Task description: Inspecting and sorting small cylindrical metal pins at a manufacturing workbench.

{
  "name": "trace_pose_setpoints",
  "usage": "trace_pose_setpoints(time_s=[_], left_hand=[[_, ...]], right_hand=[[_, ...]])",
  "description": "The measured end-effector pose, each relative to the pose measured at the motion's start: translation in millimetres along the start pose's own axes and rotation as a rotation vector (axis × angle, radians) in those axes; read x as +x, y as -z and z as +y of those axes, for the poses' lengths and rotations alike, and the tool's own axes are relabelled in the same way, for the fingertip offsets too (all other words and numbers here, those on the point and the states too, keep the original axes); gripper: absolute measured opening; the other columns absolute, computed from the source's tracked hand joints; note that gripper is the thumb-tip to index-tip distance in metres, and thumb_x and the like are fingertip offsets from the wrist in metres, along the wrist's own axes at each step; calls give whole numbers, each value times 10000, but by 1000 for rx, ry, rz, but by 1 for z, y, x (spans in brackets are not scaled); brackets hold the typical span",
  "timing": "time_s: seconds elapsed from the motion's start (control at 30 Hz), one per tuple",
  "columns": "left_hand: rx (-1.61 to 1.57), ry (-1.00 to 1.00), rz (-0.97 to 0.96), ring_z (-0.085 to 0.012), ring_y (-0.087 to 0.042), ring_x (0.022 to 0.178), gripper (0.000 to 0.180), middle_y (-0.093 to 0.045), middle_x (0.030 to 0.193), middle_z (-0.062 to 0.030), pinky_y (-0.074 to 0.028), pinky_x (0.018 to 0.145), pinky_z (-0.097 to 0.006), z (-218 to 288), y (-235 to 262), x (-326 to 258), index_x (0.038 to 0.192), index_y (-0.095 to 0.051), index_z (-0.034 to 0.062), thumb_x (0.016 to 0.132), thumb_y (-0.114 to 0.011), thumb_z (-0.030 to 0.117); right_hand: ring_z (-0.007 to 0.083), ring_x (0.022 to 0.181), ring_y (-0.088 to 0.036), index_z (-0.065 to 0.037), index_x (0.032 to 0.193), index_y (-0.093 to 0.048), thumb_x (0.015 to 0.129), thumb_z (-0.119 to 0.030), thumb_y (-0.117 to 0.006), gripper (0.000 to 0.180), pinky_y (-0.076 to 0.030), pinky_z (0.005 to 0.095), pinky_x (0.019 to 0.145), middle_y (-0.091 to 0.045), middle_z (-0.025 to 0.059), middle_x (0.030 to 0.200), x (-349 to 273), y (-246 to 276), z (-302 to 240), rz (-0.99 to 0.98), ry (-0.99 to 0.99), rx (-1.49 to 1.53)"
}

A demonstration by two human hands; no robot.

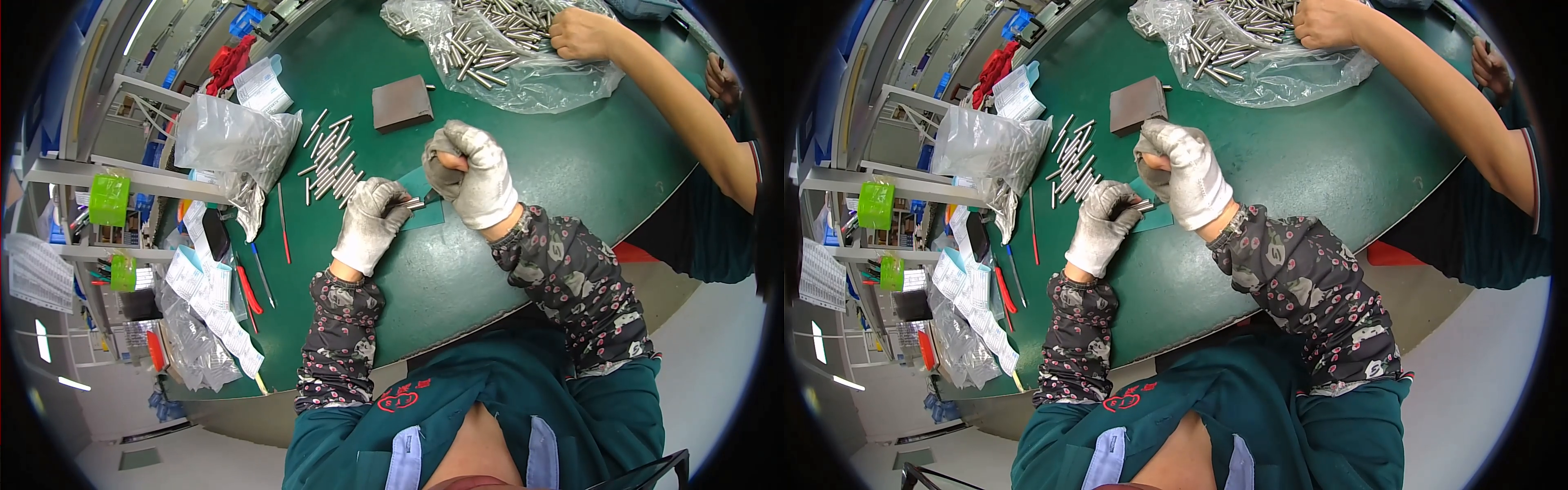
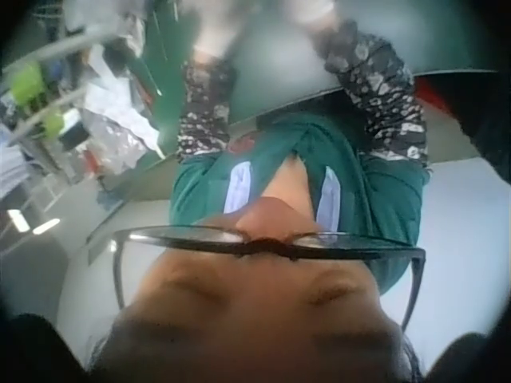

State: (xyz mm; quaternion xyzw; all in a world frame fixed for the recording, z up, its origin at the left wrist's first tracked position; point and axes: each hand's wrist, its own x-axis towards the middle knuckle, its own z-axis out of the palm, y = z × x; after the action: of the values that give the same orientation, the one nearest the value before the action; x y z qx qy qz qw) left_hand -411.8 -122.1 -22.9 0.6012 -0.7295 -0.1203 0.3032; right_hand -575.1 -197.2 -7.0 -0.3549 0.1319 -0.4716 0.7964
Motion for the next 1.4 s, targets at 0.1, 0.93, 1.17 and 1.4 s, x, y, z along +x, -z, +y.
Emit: trace_pose_setpoints(time_s=[0.1,0.93,1.17,1.4], left_hand=[[-2,3,-3,-221,-551,732,209,-554,803,-80,-450,668,-304,0,0,0,835,-572,31,662,-674,-25],[-36,72,-68,-268,-531,741,218,-553,786,-88,-435,675,-339,1,2,5,826,-582,42,635,-680,5],[-15,53,-84,-269,-533,755,218,-557,799,-87,-436,683,-333,1,3,4,835,-583,45,641,-677,11],[-31,-88,48,-241,-546,764,299,-542,843,-84,-450,674,-316,-5,-2,-2,887,-564,44,627,-693,-28]], right_hand=[[49,416,-247,-114,563,-346,857,-353,-398,383,-182,218,392,-301,-49,496,0,1,0,-1,4,1],[77,478,-264,-94,572,-332,879,-283,-414,369,-212,228,440,-294,-19,555,-8,-9,9,-15,142,-125],[84,476,-272,-87,566,-337,866,-282,-419,367,-222,236,446,-286,-11,545,-10,-16,7,22,80,-180],[102,440,-234,-106,551,-306,863,-288,-409,376,-228,239,439,-254,-7,511,-8,1,3,63,69,15]])
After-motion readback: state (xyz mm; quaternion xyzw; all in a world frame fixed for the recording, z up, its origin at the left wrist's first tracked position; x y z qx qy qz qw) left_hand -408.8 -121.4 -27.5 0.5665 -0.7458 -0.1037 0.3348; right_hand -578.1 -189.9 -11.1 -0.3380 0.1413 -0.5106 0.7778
